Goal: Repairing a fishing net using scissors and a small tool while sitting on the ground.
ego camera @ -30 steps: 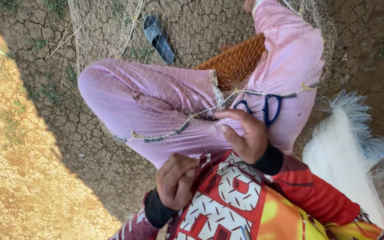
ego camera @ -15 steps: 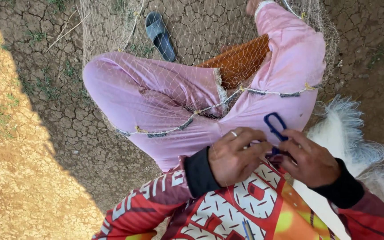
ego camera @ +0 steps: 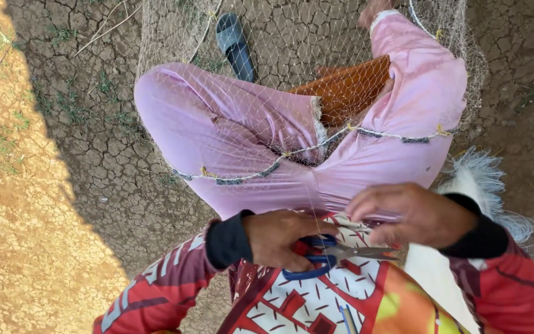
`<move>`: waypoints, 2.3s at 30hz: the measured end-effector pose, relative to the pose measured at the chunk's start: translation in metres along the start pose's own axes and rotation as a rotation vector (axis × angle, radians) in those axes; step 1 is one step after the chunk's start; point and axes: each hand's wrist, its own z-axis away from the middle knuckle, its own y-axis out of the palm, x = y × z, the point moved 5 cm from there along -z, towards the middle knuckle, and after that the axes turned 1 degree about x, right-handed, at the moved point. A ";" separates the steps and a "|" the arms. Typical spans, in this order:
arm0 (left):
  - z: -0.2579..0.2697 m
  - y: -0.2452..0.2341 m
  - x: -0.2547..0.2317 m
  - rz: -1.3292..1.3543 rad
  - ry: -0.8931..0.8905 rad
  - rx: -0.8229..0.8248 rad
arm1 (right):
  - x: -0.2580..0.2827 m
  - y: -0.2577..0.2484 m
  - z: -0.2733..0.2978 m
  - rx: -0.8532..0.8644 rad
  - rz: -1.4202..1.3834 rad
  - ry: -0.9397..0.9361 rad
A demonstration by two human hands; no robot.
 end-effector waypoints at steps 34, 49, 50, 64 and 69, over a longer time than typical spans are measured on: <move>0.097 -0.048 -0.009 -0.943 -0.493 -0.661 | -0.107 0.070 -0.110 -1.038 -0.829 -0.148; 0.089 -0.052 -0.008 -0.954 -0.590 -0.495 | -0.079 0.060 -0.106 -0.988 -0.689 -0.071; 0.089 -0.051 -0.007 -0.951 -0.602 -0.494 | -0.077 0.060 -0.106 -0.988 -0.684 -0.069; 0.091 -0.052 -0.003 -0.958 -0.620 -0.481 | -0.074 0.060 -0.105 -1.010 -0.651 -0.040; 0.095 -0.048 -0.007 -0.795 -0.610 -0.421 | -0.091 0.061 -0.110 -1.007 -0.743 -0.004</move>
